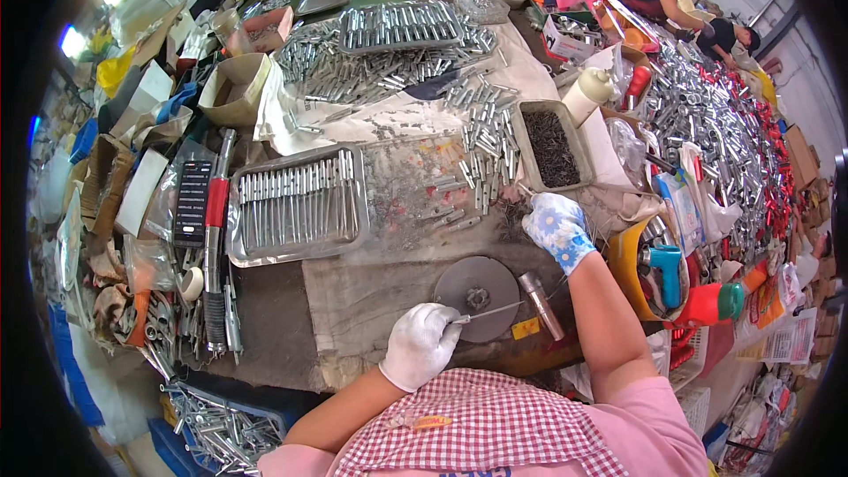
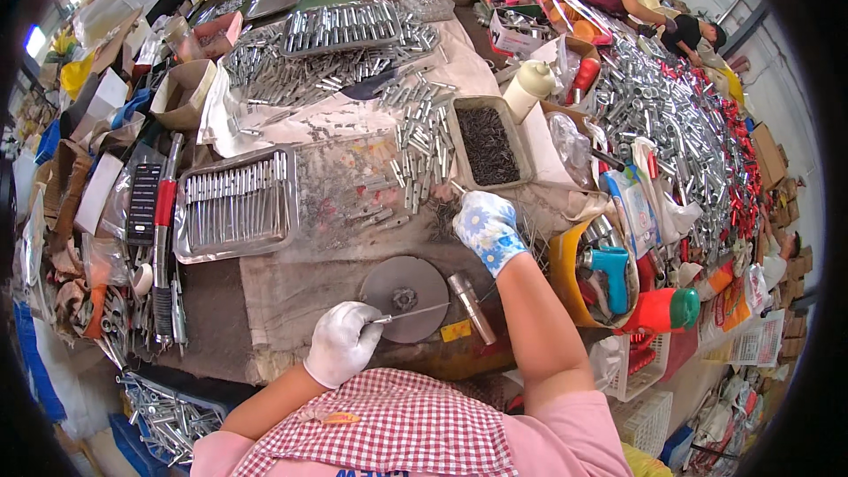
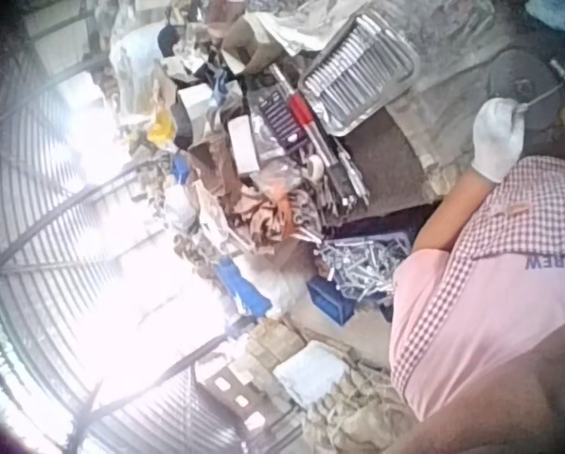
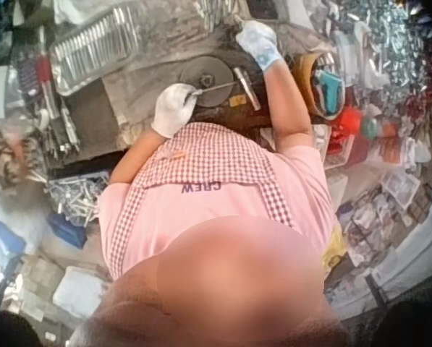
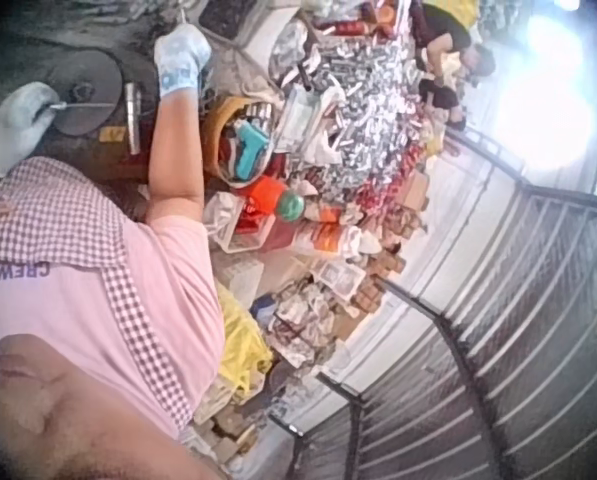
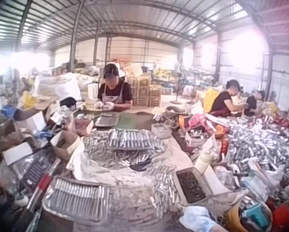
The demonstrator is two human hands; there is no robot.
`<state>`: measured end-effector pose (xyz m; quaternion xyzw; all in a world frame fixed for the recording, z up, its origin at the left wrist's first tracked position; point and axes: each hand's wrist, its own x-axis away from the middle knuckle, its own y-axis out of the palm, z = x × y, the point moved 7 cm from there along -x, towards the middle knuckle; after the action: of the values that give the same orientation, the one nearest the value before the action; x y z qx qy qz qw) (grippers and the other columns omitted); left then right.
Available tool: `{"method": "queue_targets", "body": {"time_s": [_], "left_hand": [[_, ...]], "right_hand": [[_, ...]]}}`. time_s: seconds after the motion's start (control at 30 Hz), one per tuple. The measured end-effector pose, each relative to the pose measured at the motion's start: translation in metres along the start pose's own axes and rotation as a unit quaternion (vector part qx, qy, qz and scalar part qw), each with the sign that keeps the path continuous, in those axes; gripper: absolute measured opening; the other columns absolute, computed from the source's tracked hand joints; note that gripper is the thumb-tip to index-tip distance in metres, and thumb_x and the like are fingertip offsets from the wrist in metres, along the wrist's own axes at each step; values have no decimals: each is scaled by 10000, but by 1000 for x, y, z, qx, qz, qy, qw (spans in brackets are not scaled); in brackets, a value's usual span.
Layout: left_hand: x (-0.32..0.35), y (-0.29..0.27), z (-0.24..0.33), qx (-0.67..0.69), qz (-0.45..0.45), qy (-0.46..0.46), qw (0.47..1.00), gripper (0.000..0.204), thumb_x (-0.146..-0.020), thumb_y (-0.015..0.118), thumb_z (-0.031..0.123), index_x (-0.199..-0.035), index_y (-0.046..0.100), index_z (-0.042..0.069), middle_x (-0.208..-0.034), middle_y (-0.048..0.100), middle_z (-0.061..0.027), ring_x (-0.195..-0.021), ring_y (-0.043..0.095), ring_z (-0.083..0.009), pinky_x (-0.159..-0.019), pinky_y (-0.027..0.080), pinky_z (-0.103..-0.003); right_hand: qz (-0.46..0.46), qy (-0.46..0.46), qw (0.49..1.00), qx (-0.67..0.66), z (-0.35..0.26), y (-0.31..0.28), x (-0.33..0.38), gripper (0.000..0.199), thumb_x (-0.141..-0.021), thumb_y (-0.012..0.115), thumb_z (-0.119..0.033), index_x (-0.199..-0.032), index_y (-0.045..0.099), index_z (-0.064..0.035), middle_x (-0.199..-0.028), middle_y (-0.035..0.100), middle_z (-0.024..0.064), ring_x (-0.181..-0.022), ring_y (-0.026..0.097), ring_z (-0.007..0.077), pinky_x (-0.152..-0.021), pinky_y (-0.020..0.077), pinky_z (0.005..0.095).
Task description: Assembling small metal hardware components using a handheld tool at a factory workbench.
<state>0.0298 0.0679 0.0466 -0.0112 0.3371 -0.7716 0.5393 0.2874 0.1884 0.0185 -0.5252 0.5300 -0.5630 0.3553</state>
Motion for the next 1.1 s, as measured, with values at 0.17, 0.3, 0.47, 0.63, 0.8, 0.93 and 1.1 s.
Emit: {"method": "queue_targets", "body": {"time_s": [0.17,0.3,0.47,0.63,0.8,0.93,1.1], "left_hand": [[1,-3,5,-38,35,45,998,188,-710,702,-14,-861,602,40,-832,655,-108,-784,624,-310,-735,507,-405],[4,2,9,-45,36,51,997,193,-702,708,-13,-855,602,40,-829,654,-101,-790,619,-304,-737,504,-402],[8,6,12,-55,35,47,997,196,-696,713,-8,-852,610,51,-833,654,-96,-815,610,-308,-751,502,-403],[14,6,11,-97,61,43,992,196,-691,727,20,-857,629,56,-841,644,-88,-877,591,-317,-792,494,-421],[17,16,-1,-117,45,5,992,162,-693,750,62,-836,676,81,-843,626,-65,-894,575,-313,-795,483,-424],[18,19,0,-132,58,28,989,136,-699,748,84,-820,686,94,-835,606,-54,-862,565,-300,-784,475,-417],[14,16,3,-119,42,16,992,157,-689,735,79,-842,698,90,-827,601,-59,-879,558,-299,-790,472,-419]], "right_hand": [[75,-58,995,-18,1,4,11,234,-830,655,-233,-997,689,-72,-955,708,182,-919,687,363,-823,543,460],[62,-16,997,-37,3,0,20,198,-836,647,-232,-949,694,-77,-945,711,180,-921,690,360,-823,544,460],[27,-27,998,48,-1,13,13,179,-835,639,-211,-916,707,-67,-933,716,178,-934,698,335,-819,546,456],[194,-87,961,-179,-8,-22,57,195,-854,689,-177,-1008,627,-78,-916,682,178,-860,661,390,-775,531,463],[230,-254,887,-310,-43,-46,139,226,-815,668,-3,-1037,648,-38,-901,671,164,-835,665,361,-735,543,388],[141,-372,860,-319,-63,-9,179,323,-769,698,40,-1066,705,-87,-925,692,92,-814,677,276,-703,558,354],[149,-341,862,-344,-64,24,179,264,-747,772,-101,-1005,725,-131,-947,682,27,-803,660,243,-685,542,357]]}}
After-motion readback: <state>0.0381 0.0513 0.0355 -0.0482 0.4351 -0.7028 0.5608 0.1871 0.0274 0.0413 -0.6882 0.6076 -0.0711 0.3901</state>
